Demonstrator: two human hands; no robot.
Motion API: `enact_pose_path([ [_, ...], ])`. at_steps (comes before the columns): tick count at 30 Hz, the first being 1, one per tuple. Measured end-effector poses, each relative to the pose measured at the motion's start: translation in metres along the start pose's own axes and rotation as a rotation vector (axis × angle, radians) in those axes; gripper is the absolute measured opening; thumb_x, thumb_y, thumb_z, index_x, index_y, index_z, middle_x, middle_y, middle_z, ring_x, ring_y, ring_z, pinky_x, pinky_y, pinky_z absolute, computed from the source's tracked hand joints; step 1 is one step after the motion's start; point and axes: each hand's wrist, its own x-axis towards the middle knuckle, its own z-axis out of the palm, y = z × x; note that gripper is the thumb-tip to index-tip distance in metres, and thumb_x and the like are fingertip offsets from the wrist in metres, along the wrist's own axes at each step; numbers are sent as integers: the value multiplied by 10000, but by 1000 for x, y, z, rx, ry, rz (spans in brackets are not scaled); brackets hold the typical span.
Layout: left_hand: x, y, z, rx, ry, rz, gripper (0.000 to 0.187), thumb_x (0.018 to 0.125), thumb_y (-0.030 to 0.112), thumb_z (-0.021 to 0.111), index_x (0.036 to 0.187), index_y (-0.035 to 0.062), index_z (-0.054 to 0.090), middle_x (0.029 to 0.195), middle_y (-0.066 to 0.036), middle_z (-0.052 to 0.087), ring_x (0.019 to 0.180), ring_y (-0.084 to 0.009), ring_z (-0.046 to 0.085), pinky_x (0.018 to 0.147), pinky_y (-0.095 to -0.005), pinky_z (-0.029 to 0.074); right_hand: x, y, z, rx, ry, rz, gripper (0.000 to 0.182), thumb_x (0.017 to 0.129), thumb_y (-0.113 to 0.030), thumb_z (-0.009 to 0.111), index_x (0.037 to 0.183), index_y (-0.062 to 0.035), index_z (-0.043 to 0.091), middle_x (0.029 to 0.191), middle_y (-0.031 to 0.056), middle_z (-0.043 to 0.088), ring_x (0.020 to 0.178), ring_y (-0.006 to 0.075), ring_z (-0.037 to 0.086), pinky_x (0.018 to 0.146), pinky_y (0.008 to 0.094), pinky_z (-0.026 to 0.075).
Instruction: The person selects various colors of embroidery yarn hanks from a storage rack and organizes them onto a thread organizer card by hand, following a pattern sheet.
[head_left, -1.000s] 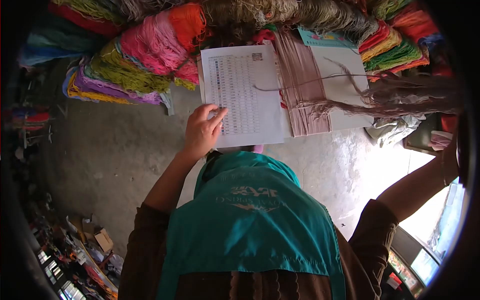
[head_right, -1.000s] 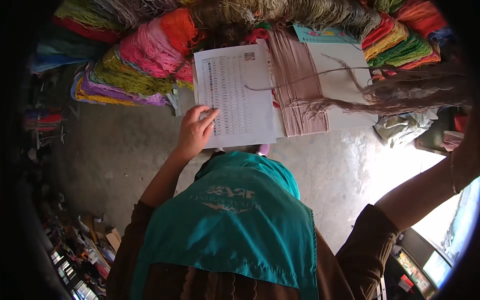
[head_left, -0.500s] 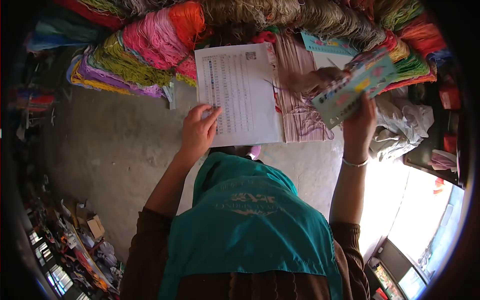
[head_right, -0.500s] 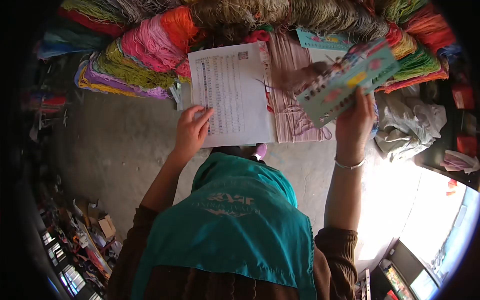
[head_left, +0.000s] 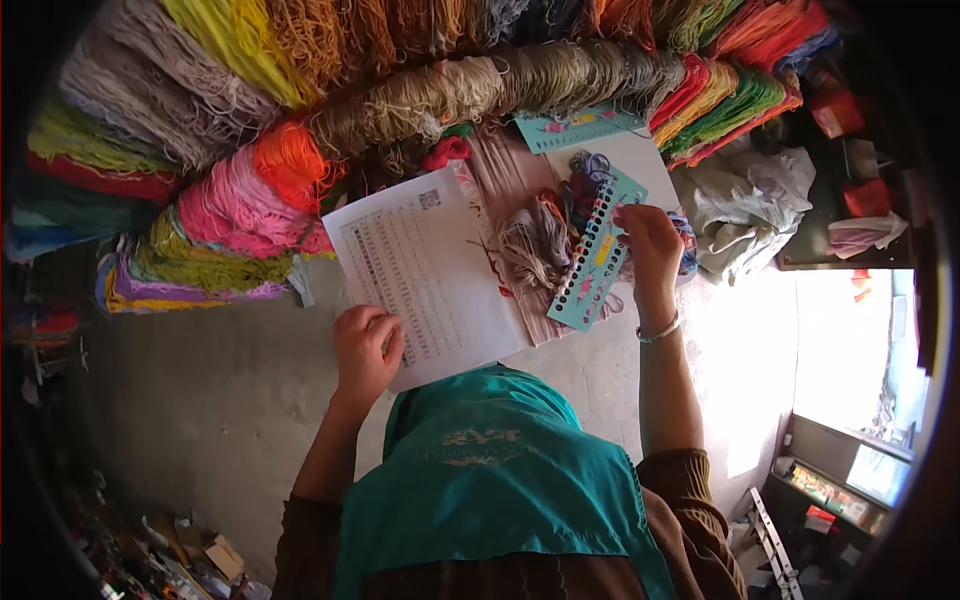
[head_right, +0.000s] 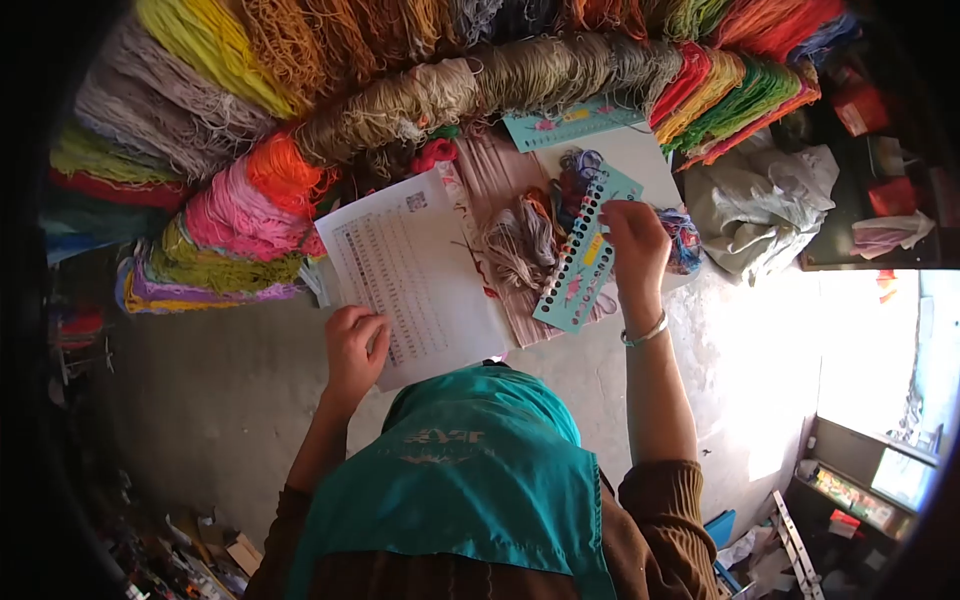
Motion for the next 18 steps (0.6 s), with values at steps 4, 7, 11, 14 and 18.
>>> enact_pose_path([
  [4,31,-2,-1,-120,-5,3,192,763,52,705,954,49,683,955,-83,601,938,-292,576,840,-422,455,27,-1,50,163,-119,1,91,893,-44,638,947,22,671,880,44,692,781,94,642,693,232,532],
  [7,52,0,-2,-182,7,61,188,765,31,703,951,43,675,961,-84,603,945,-292,578,832,-410,467,43,-1,80,170,-115,-44,90,883,-29,631,938,32,669,869,56,694,771,107,650,669,237,524],
  [11,69,3,-3,-198,-5,124,173,782,1,684,950,38,665,969,-86,602,951,-286,584,824,-396,473,60,-5,103,130,-112,-60,115,892,-53,636,967,27,669,866,62,697,764,114,653,648,244,517],
  [14,66,7,3,-215,-8,129,175,790,-4,678,957,43,664,971,-85,602,945,-283,585,821,-394,472,63,-14,110,122,-116,-57,132,910,-67,629,994,26,667,894,59,695,761,116,651,657,247,516],
  [18,52,20,8,-176,-18,102,178,806,14,663,982,42,659,965,-92,608,924,-302,588,803,-412,470,9,-94,97,23,-343,-437,170,858,-14,622,1020,-2,672,898,116,689,778,197,665,677,301,536],
])
